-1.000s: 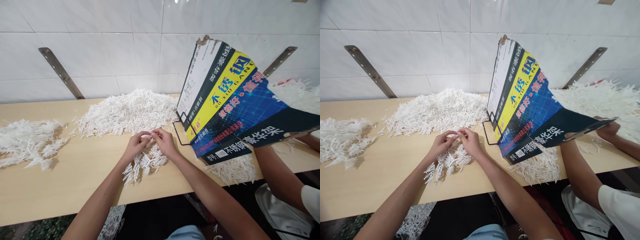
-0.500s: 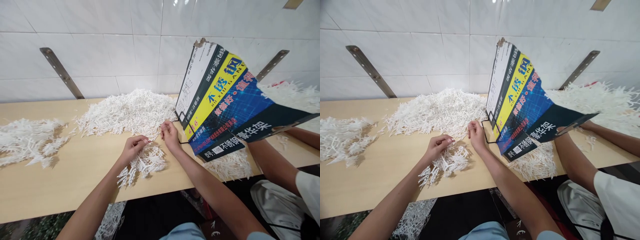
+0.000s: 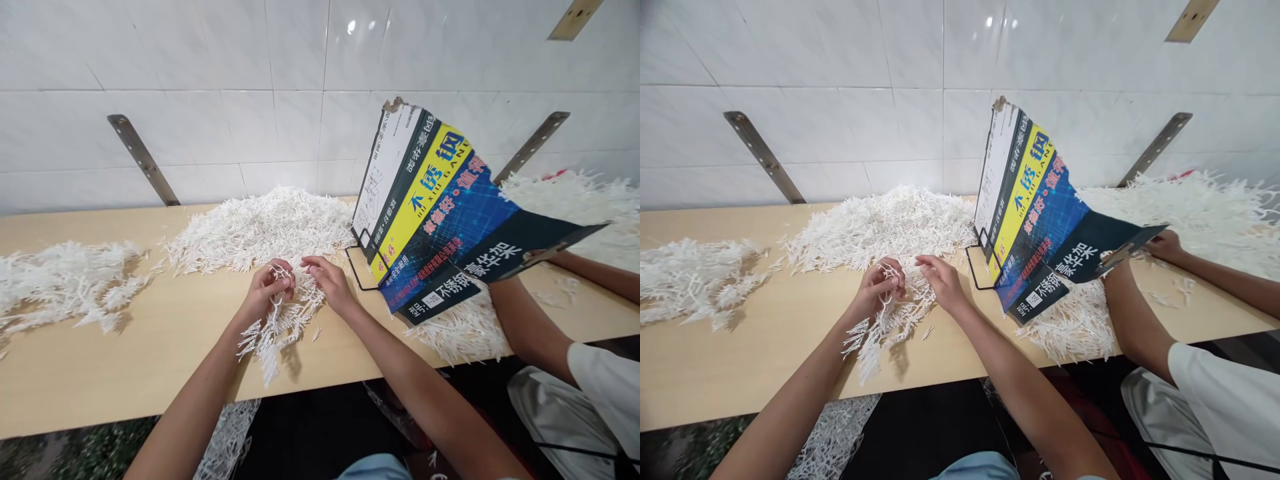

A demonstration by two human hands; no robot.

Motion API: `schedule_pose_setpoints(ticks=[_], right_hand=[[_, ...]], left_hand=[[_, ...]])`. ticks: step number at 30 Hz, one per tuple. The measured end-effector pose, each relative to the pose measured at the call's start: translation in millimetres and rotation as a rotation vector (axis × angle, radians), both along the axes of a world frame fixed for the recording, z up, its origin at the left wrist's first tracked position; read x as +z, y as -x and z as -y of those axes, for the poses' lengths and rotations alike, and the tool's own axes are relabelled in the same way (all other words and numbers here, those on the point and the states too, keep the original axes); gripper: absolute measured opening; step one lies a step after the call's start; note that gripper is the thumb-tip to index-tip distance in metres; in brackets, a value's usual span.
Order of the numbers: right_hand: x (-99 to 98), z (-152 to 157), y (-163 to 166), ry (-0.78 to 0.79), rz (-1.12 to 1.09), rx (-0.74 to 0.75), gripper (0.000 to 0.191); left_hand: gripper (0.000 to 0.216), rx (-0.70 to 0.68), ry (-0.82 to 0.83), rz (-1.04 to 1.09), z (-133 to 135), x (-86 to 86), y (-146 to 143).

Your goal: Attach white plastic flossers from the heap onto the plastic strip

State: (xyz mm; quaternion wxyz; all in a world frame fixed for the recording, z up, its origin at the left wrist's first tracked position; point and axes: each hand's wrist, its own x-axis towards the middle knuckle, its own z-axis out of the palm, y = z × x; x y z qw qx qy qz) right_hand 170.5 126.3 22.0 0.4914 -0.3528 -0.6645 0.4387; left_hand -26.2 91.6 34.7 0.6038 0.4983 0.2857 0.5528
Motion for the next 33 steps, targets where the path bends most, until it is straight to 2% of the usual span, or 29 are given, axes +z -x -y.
schedule_pose_setpoints(ticks=[3, 5, 10, 14, 16, 20, 24, 27, 33], right_hand=[[3.1, 6, 5, 0.077, -0.016, 0.212, 0.034], [3.0, 6, 8, 0.147, -0.021, 0.250, 0.032], [2.9, 1, 6, 0.177, -0.160, 0.101, 0.023], [3.6, -1, 5, 0.193, -0.210, 0.045, 0.019], [3.3, -1, 6, 0.200, -0.229, 0.029, 0.018], [2.6, 0, 7, 0.204, -0.254, -0.021, 0.018], [3.6, 1, 5, 0.204, -0.203, 0.000, 0.018], [5.8, 3, 2, 0.186, -0.110, 0.052, 0.021], [6.5, 7, 5, -0.011, 0.164, 0.152, 0.036]], left_hand=[[0.033, -0.007, 0.027, -0.027, 0, 0.2, 0], [0.031, 0.037, 0.062, -0.052, 0, 0.6, 0], [0.015, 0.126, 0.099, -0.084, -4, -0.2, 2], [0.006, 0.107, 0.169, -0.290, -6, 1.5, 0], [0.010, 0.106, 0.193, -0.374, -4, 4.9, -3], [0.024, 0.070, 0.170, -0.404, -1, 10.1, -8], [0.032, 0.049, 0.135, -0.551, -1, 6.7, -8], [0.033, 0.073, 0.136, -0.559, -1, 3.9, -8], [0.038, 0.065, 0.073, -0.527, -4, 0.1, -8]])
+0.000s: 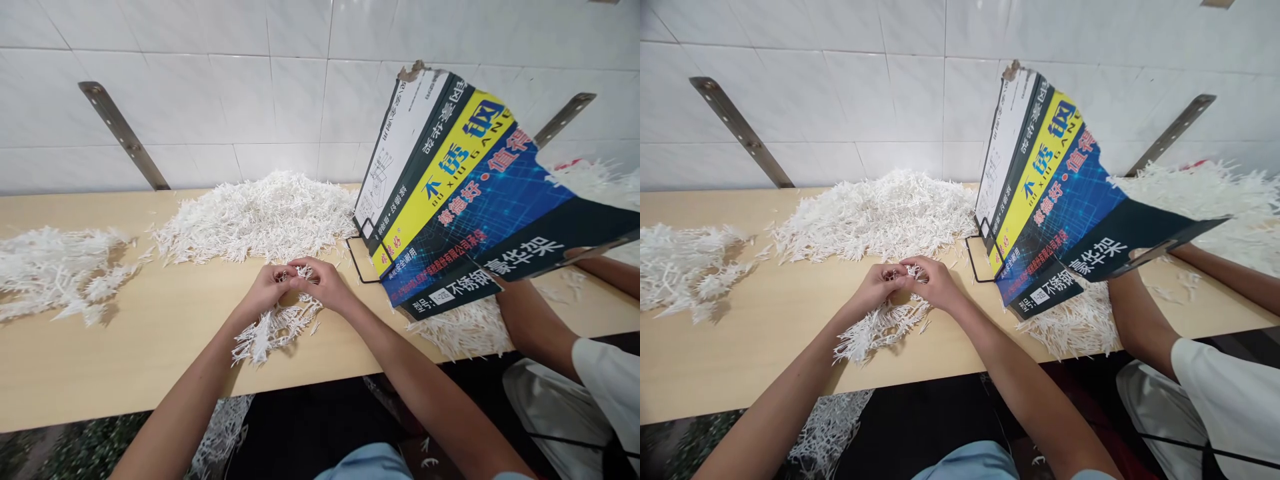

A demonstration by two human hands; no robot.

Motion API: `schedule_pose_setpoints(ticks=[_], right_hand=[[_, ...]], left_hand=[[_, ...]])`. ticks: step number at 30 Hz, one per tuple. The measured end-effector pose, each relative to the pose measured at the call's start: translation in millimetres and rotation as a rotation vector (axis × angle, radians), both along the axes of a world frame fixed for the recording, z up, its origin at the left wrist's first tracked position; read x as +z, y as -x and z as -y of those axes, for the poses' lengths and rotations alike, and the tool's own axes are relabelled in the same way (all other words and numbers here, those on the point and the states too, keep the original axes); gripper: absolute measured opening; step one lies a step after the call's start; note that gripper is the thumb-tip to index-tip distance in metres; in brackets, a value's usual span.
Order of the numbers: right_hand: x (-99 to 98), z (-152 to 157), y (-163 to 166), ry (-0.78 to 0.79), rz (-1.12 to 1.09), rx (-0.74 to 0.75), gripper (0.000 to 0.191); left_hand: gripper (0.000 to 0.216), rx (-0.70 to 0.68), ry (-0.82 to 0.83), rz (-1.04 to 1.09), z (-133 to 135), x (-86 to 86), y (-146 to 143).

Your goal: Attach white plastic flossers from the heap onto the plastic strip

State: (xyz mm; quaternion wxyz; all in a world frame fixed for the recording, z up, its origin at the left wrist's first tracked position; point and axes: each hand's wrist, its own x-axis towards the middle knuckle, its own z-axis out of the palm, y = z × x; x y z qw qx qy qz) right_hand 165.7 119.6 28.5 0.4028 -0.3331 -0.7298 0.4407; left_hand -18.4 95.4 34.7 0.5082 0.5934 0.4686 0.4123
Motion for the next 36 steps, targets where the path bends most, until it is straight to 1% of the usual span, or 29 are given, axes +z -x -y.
schedule_pose_setpoints(ticks=[2, 5, 8, 10, 13, 17, 18, 19, 21, 24, 26, 28, 31, 34, 36], right_hand=[[-2.7, 0, 3, -0.058, 0.024, 0.004, 0.035], [-7.3, 0, 5, -0.103, 0.016, -0.048, 0.033], [-10.1, 1, 5, -0.116, 0.013, -0.105, 0.038], [-11.0, 2, 6, -0.093, 0.008, -0.129, 0.044], [-12.6, 3, 7, 0.027, -0.065, -0.120, 0.049], [-14.0, -3, 6, 0.315, -0.294, -0.117, 0.055], [-13.6, -5, 4, 0.347, -0.338, -0.135, 0.055], [-12.8, -7, 1, 0.345, -0.356, -0.155, 0.054], [-10.3, -11, -4, 0.251, -0.304, -0.190, 0.048], [-5.7, -13, -10, 0.022, -0.114, -0.210, 0.035], [-2.9, -11, -11, -0.128, -0.014, -0.198, 0.034], [-0.6, -9, -11, -0.223, 0.019, -0.171, 0.035], [0.7, -4, -10, -0.230, -0.006, -0.118, 0.040], [-1.8, -1, -6, -0.146, 0.002, -0.069, 0.043], [-5.0, 0, -3, -0.110, 0.032, -0.070, 0.041]], left_hand=[[0.039, 0.000, -0.022, 0.004, -1, -1.5, 0], [0.041, -0.023, -0.032, 0.004, 0, -2.0, 0], [0.036, -0.063, -0.024, -0.005, 1, -0.7, 0], [0.034, -0.093, -0.016, -0.021, 0, 0.1, 1], [0.040, -0.153, -0.013, -0.013, 0, 0.7, 4], [0.039, -0.257, 0.002, 0.008, 2, 1.4, 4], [0.039, -0.263, 0.001, 0.002, 3, 1.6, 3], [0.039, -0.252, -0.004, -0.007, 5, 1.9, 2], [0.041, -0.192, -0.017, -0.023, 6, 2.1, 1], [0.041, -0.093, -0.025, -0.017, 6, 1.4, 0], [0.041, -0.033, -0.036, 0.001, 5, 0.7, -1], [0.041, 0.021, -0.055, 0.018, 3, 0.0, -2], [0.043, 0.087, -0.076, 0.031, 2, -0.9, -3], [0.042, 0.128, -0.059, 0.038, 2, -2.6, -3], [0.041, 0.131, -0.048, 0.041, 1, -4.0, -3]])
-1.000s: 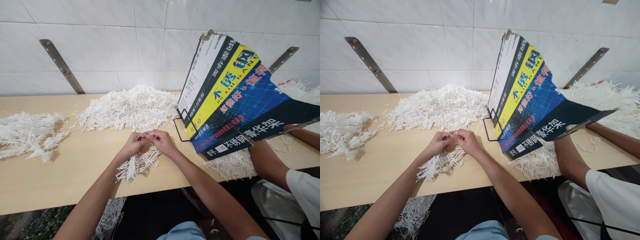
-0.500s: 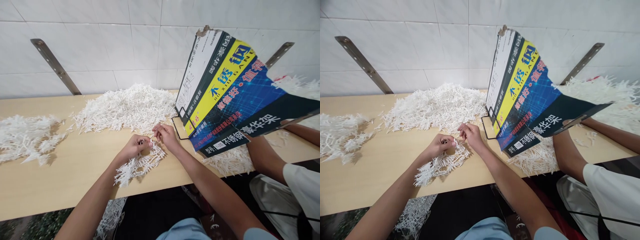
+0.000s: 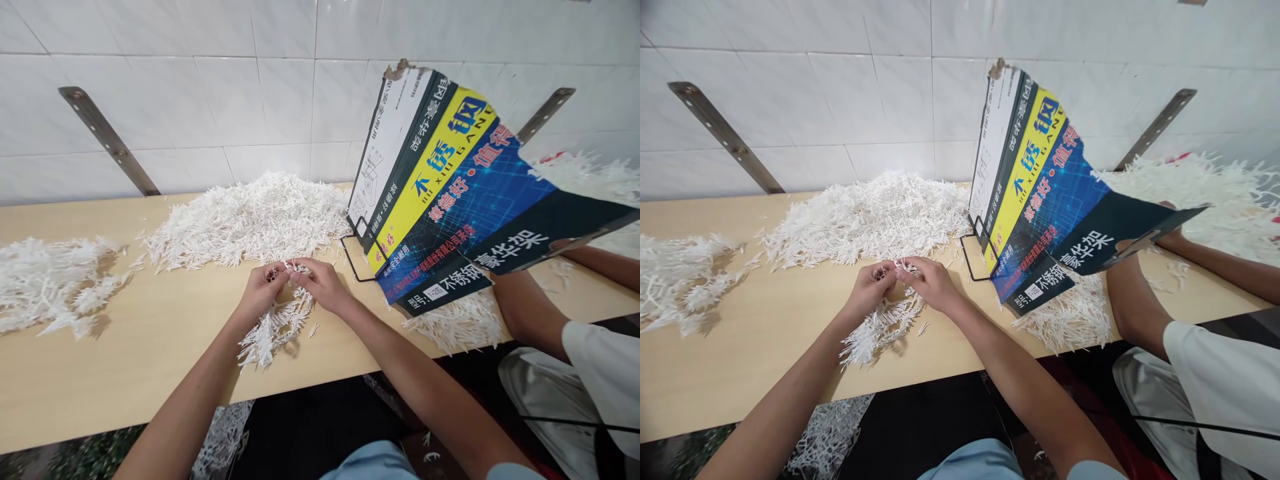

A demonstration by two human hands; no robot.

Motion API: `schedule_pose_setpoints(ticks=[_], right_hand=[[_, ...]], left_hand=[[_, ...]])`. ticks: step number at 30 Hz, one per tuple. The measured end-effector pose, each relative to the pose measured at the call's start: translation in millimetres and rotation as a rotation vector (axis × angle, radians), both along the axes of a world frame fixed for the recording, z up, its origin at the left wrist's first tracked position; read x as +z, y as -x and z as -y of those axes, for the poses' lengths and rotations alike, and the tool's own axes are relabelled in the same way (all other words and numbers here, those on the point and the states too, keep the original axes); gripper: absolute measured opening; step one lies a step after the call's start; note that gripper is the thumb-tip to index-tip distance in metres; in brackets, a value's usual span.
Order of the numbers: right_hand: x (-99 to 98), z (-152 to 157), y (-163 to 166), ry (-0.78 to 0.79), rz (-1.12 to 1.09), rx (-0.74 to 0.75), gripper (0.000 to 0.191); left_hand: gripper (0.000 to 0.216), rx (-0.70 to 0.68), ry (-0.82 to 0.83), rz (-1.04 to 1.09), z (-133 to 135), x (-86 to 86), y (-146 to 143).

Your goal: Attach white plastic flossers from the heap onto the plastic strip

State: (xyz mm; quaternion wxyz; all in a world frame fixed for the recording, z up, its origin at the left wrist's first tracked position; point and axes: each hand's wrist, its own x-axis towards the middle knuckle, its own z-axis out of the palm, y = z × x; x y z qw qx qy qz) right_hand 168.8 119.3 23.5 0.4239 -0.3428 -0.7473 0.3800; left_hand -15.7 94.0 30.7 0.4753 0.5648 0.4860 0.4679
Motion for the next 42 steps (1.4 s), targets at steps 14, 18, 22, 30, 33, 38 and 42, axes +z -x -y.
schedule_pose_setpoints(ticks=[14, 18, 22, 30, 33, 38, 42], right_hand=[[-14.5, -6, 15, 0.594, -0.467, -0.069, 0.053], [-14.8, -7, 14, 0.628, -0.495, -0.037, 0.053], [-7.9, -8, 6, 0.525, -0.325, 0.027, 0.051], [-2.9, 4, 1, -0.228, 0.126, -0.297, 0.018], [-4.8, 4, 4, -0.115, 0.035, -0.339, 0.018], [-7.9, 2, 12, 0.223, -0.228, -0.198, 0.029], [-7.6, -9, 3, 0.338, -0.385, -0.141, 0.035]], left_hand=[[0.033, -0.143, -0.008, 0.036, 0, 2.5, -9], [0.032, -0.195, 0.027, 0.048, -1, 3.2, -5], [0.033, -0.209, 0.049, 0.023, -3, 2.8, 1], [0.033, -0.160, 0.091, 0.042, -1, 1.4, -1], [0.033, -0.184, 0.119, 0.070, -2, 3.5, -2], [0.034, -0.259, 0.158, 0.116, -4, 3.7, 3], [0.037, -0.343, 0.188, 0.136, 0, 1.4, 7]])
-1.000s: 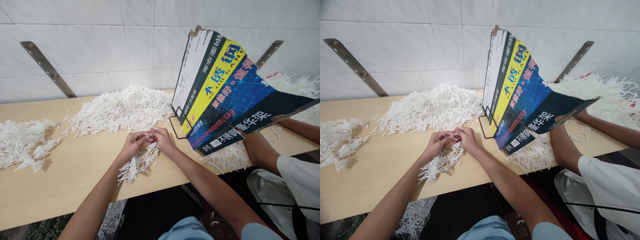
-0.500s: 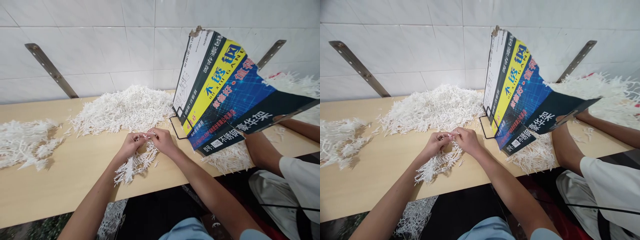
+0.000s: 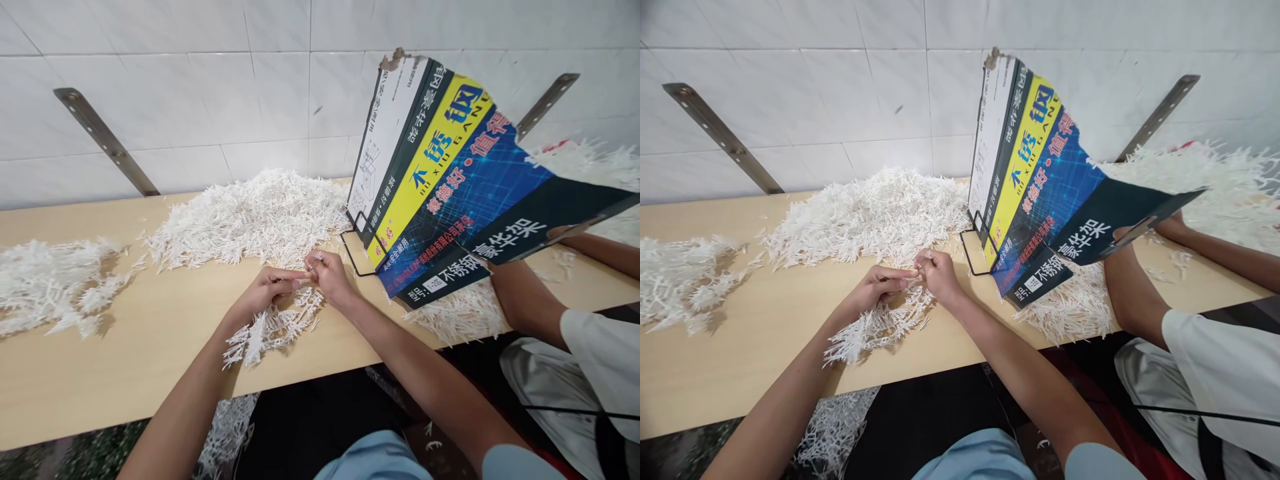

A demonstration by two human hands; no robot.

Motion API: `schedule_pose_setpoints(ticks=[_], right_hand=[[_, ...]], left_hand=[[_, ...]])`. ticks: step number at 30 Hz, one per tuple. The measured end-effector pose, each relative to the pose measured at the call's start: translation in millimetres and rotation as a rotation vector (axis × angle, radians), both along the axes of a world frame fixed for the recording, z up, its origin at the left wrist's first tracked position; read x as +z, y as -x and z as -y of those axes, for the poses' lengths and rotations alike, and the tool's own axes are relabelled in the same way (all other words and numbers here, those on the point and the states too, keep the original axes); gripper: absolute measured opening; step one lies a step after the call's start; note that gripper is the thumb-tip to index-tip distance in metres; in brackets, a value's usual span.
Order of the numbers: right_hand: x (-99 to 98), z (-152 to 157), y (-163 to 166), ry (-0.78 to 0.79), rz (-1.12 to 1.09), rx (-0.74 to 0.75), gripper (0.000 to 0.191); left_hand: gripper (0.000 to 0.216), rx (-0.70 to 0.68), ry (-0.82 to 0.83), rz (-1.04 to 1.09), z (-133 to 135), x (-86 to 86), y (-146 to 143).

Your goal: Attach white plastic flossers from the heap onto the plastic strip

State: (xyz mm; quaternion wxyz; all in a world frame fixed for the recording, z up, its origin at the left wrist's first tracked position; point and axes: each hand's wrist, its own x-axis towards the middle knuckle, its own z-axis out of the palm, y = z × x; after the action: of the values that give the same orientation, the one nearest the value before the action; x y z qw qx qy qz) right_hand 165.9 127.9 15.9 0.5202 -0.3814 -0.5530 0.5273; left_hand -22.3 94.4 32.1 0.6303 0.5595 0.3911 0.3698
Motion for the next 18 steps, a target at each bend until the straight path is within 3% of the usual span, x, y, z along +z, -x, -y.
schedule_pose_setpoints(ticks=[3, 7, 12, 18], right_hand=[[1.8, -14, -19, -0.038, -0.006, -0.053, 0.036], [2.9, -23, -33, -0.187, 0.277, -0.156, 0.026], [5.9, -13, -23, -0.461, 0.575, -0.153, 0.029], [7.4, -7, -19, -0.538, 0.650, -0.149, 0.031]], left_hand=[[0.040, -0.024, 0.015, 0.008, 5, 1.4, 1], [0.048, 0.065, -0.004, 0.054, 6, 4.3, 2], [0.051, 0.133, -0.008, 0.210, -1, 0.8, 6], [0.052, 0.129, -0.022, 0.383, -3, 1.8, 8]])
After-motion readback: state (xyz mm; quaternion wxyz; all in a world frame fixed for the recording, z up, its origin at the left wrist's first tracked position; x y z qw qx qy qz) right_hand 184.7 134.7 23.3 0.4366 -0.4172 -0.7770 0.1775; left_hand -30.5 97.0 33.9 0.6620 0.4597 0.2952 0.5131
